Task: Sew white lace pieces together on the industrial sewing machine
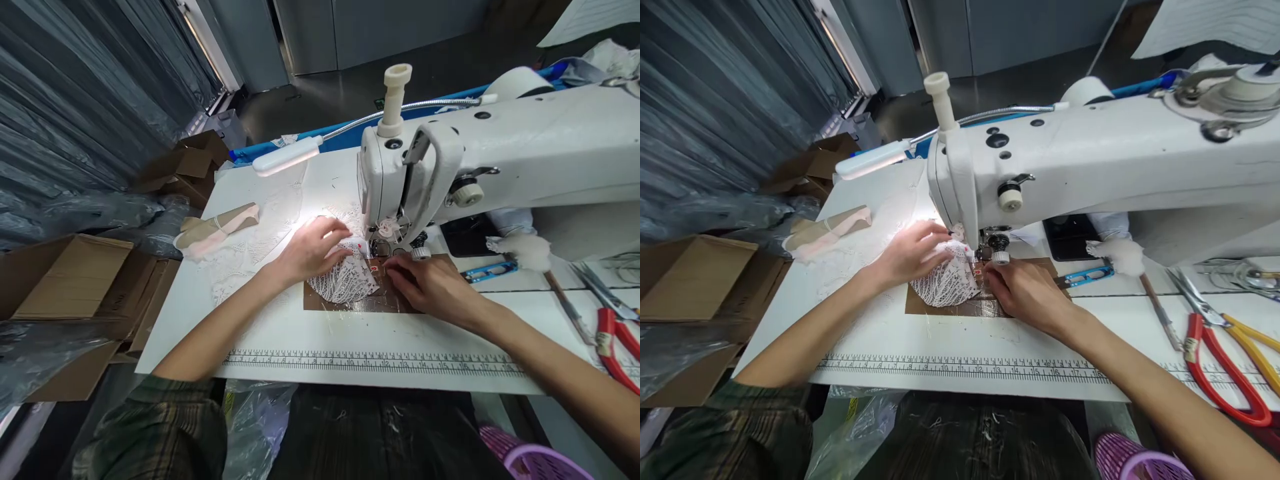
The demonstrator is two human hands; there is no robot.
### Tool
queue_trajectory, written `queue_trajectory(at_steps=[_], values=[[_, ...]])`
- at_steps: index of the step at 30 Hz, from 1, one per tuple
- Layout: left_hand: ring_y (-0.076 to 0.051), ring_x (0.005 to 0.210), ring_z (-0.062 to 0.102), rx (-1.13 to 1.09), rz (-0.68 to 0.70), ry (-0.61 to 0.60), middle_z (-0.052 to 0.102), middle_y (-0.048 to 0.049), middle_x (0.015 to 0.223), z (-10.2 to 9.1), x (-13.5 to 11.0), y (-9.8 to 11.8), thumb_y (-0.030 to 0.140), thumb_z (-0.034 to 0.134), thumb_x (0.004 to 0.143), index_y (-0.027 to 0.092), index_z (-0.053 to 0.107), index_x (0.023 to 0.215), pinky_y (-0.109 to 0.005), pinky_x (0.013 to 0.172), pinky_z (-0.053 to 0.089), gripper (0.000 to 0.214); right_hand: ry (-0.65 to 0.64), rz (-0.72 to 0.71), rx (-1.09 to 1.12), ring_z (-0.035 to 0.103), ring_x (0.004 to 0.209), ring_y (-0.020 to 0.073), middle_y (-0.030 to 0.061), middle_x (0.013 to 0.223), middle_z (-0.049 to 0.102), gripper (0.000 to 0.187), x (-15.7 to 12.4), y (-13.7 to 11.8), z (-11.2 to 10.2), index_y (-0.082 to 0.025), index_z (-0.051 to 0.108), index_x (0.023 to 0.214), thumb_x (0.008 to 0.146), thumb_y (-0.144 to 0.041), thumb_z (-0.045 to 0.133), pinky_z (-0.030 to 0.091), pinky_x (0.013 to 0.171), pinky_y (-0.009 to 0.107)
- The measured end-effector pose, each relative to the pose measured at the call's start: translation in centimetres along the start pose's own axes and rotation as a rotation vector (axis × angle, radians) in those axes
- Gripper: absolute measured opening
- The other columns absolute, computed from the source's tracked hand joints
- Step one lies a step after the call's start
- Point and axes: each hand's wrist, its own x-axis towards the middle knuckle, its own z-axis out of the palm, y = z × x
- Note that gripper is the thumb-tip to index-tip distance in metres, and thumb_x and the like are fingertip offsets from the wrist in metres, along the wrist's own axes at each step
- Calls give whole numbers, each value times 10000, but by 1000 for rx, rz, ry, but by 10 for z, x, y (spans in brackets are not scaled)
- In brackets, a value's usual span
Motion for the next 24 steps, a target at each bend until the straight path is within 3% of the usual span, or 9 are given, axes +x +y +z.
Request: queue_trajectory(at_steps=[3, 5, 8, 11, 13, 16, 19, 21, 24], values=[[-164, 819, 619, -153, 180, -67, 656, -59, 973, -1, -21, 19, 388, 567, 894, 182, 610, 984, -322, 670, 525, 229, 14, -100, -66, 600, 579, 183, 75, 787, 706, 302, 2, -2, 2, -181, 658, 1020, 932, -276, 384, 344, 532, 294], [-167, 842, 628, -221, 184, -132, 671, -75, 994, 2, -29, 29, 316, 530, 917, 169, 610, 976, -325, 692, 531, 177, 18, -125, -73, 599, 596, 180, 87, 848, 709, 290, 2, -1, 4, -178, 657, 1024, 911, -239, 397, 361, 543, 296], [-128, 682, 596, -312, -71, -94, 657, -52, 811, 8, -28, 34, 216, 427, 946, 152, 569, 920, -266, 583, 489, 159, 27, -113, -6, 603, 631, 180, 86, 910, 702, 257, 2, 3, 8, -185, 652, 998, 873, -197, 428, 408, 571, 304], [-86, 501, 448, -414, -361, 13, 536, 22, 626, 12, -21, 32, 247, 413, 945, 167, 506, 852, -224, 471, 371, 153, 33, -171, 151, 627, 770, 199, 78, 954, 681, 252, 0, 4, 15, -196, 639, 1008, 848, -158, 448, 485, 686, 335], [-78, 484, 402, -451, -417, 49, 498, 40, 602, 13, -18, 32, 263, 426, 933, 175, 485, 825, -223, 474, 342, 152, 36, -266, 208, 611, 937, 222, 84, 1005, 654, 290, -2, 1, 20, -206, 636, 1057, 830, -142, 467, 498, 811, 376], [-107, 582, 474, -395, -272, 20, 562, 5, 694, 14, -20, 37, 294, 521, 876, 164, 533, 881, -255, 551, 391, 130, 49, -372, 162, 537, 1093, 266, 105, 1062, 607, 351, -5, -5, 25, -221, 654, 1105, 798, -143, 502, 467, 909, 457], [-153, 705, 537, -220, -1, -42, 611, -36, 787, 14, -25, 44, 246, 557, 826, 176, 611, 894, -316, 656, 420, 112, 9, -393, 186, 546, 1044, 261, 96, 1035, 599, 322, -7, -6, 22, -241, 690, 1052, 793, -153, 522, 471, 893, 465], [-166, 723, 547, -130, 116, -57, 626, -50, 806, 13, -27, 47, 205, 539, 816, 184, 638, 832, -347, 693, 422, 103, -8, -353, 285, 572, 995, 233, 74, 1016, 607, 295, -8, -3, 19, -252, 700, 1012, 798, -152, 524, 487, 881, 432], [-178, 743, 559, -78, 164, -26, 660, -84, 902, 13, -29, 47, 181, 537, 793, 167, 627, 754, -378, 732, 438, 99, 86, -239, 369, 609, 956, 209, 69, 1031, 621, 318, -8, 3, 17, -250, 689, 1052, 825, -142, 494, 510, 880, 410]])
